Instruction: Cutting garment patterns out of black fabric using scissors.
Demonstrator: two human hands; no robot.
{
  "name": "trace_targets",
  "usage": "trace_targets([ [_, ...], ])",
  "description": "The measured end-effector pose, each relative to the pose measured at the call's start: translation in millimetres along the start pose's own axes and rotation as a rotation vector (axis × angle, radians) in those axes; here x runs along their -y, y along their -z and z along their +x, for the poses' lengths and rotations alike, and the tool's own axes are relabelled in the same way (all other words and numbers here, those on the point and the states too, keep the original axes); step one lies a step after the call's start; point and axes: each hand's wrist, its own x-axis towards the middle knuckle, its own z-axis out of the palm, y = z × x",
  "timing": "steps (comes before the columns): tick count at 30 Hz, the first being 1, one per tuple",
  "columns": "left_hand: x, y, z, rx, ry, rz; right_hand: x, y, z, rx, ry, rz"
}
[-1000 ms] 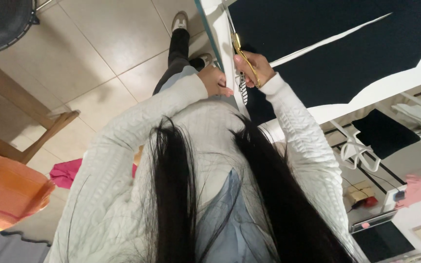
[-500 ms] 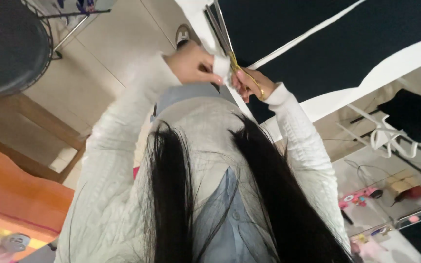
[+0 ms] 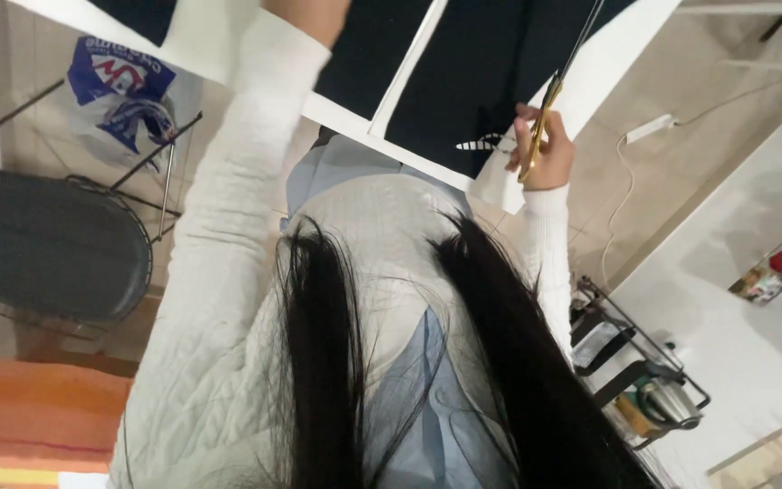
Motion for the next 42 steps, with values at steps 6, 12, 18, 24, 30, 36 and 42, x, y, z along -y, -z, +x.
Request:
trace_targets([
  [6,-18,-45,5,-0.236,-0.256,0.29,-15,-20,27,-0.122,0.2,0.188],
  [12,16,-57,-2,-0.241,-0.355,0.511,-36,-16,28,-0.135,0.251,-0.22],
  [18,19,-63,2,-0.185,-0.313,0.673,-46,0,27,-0.118,0.074,-0.207],
  [24,-13,-34,13,-0.233,-0.399,0.729,-43,3,30,-0.274,0.506,-0.374],
  [30,-1,-45,119,0.159,-0.014,0.44,-6,28,43,-0.176,0.015,0.232],
  [36,-32,-81,300,0.034,-0.486,0.237,41,5,102,-0.207,-0.097,0.387],
  [42,-36,-136,370,0.014,-0.447,0.401,110,-25,184,0.028,-0.189,0.614],
])
